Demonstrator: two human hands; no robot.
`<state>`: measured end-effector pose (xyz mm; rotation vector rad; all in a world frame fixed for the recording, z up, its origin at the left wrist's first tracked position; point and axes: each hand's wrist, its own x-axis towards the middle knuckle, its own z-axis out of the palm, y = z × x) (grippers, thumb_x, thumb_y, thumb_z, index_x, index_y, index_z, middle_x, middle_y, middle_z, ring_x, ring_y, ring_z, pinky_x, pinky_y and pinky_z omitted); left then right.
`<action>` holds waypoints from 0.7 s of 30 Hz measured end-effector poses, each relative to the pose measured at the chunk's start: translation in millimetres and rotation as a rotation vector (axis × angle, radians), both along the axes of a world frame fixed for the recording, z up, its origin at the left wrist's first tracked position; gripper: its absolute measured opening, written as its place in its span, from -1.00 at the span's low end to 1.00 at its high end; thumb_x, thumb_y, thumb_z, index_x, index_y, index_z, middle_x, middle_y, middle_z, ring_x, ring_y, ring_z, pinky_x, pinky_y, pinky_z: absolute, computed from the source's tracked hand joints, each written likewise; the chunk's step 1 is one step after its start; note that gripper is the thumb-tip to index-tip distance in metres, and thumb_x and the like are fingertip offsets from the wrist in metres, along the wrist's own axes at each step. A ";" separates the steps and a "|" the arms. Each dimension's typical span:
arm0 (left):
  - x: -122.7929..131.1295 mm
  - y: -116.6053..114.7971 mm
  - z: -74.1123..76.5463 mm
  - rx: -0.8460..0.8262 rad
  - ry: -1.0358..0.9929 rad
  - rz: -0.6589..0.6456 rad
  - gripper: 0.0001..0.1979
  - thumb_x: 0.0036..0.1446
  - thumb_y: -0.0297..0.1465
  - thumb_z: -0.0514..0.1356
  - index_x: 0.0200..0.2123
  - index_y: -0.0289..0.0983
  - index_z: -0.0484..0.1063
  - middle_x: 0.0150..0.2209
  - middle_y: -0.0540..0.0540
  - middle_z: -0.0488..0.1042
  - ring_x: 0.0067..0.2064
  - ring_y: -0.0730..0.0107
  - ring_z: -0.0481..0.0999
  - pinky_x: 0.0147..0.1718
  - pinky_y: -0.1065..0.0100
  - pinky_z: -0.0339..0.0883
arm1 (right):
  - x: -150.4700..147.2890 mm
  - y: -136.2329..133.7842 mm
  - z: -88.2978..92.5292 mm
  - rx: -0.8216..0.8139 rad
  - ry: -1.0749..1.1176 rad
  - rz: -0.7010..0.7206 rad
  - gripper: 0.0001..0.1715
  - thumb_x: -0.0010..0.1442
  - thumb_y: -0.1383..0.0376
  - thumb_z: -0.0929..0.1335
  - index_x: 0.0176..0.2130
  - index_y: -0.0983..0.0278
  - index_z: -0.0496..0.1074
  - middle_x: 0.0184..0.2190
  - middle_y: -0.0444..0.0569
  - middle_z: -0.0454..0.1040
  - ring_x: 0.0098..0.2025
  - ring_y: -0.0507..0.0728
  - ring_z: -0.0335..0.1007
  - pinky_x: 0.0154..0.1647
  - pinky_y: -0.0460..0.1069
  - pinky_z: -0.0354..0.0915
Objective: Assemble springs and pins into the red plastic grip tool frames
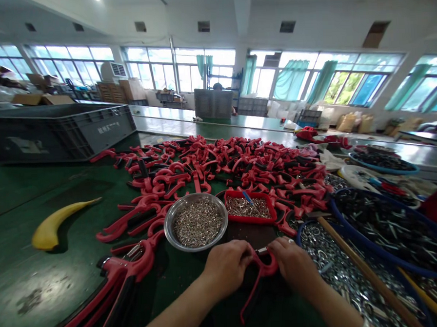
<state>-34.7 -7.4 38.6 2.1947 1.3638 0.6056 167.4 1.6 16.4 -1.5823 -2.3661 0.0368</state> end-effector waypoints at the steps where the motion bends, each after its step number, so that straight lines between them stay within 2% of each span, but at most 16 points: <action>1: 2.8 -0.8 -3.0 -0.008 0.007 0.008 -0.88 0.12 -0.32 0.07 -0.35 -0.18 0.38 -0.32 0.04 0.47 -0.29 0.40 0.43 -0.36 0.43 0.16 | 2.1 1.2 0.9 -0.012 0.021 0.004 -0.71 0.12 0.49 0.17 -0.37 0.28 0.42 -0.40 0.02 0.44 -0.32 0.14 0.35 -0.29 -0.02 0.24; 5: 3.7 1.8 -8.5 -0.064 -0.098 0.027 -0.86 0.11 -0.30 0.08 -0.37 -0.21 0.39 -0.35 0.02 0.46 -0.32 0.40 0.40 -0.38 0.43 0.14 | 12.9 3.2 6.6 -0.064 0.148 0.031 -0.75 0.17 0.33 0.20 -0.29 0.24 0.46 -0.35 -0.03 0.50 -0.28 0.10 0.41 -0.25 -0.04 0.30; 9: 4.3 6.9 -3.6 -0.281 -0.436 -0.024 -0.76 0.08 -0.24 0.10 -0.38 -0.30 0.39 -0.46 0.01 0.40 -0.43 0.49 0.30 -0.45 0.47 0.12 | 10.3 -3.7 15.2 -0.033 0.313 -0.013 -0.64 0.21 0.22 0.18 -0.11 0.29 0.40 -0.22 0.05 0.49 -0.18 0.12 0.41 -0.16 0.00 0.32; 12: 7.2 10.3 2.1 -0.574 -0.694 -0.070 -0.69 0.00 -0.16 0.15 -0.42 -0.34 0.33 -0.57 0.09 0.26 -0.55 0.60 0.16 -0.58 0.52 0.02 | -8.2 -11.9 22.1 -0.078 0.563 0.051 -0.70 0.19 0.16 0.22 -0.23 0.24 0.46 -0.33 -0.01 0.49 -0.28 0.09 0.42 -0.27 -0.04 0.35; 15: 8.1 11.7 5.0 -0.855 -0.872 -0.059 -0.64 -0.10 -0.12 0.22 -0.44 -0.31 0.26 -0.61 0.15 0.16 -0.64 0.67 0.01 -0.70 0.55 -0.20 | -27.8 -16.9 24.7 -0.149 0.848 0.095 -0.77 0.13 0.17 0.30 -0.35 0.24 0.47 -0.42 -0.05 0.45 -0.36 0.07 0.38 -0.34 -0.06 0.33; 17: 7.6 11.1 4.5 -0.949 -0.945 -0.046 -0.61 -0.15 -0.12 0.26 -0.44 -0.31 0.25 -0.59 0.14 0.19 -0.65 0.69 0.00 -0.72 0.54 -0.27 | -35.6 -17.9 23.4 -0.166 0.938 0.093 -0.80 0.11 0.19 0.32 -0.37 0.25 0.47 -0.42 -0.06 0.43 -0.36 0.07 0.36 -0.34 -0.06 0.32; 21: 7.7 7.4 0.0 -1.032 -0.988 -0.043 -0.60 -0.17 -0.12 0.27 -0.45 -0.32 0.26 -0.58 0.12 0.23 -0.68 0.73 -0.03 -0.74 0.54 -0.32 | -39.1 -18.9 20.8 -0.217 1.001 0.084 -0.81 0.09 0.20 0.33 -0.41 0.27 0.44 -0.45 -0.08 0.41 -0.36 0.08 0.35 -0.32 -0.03 0.29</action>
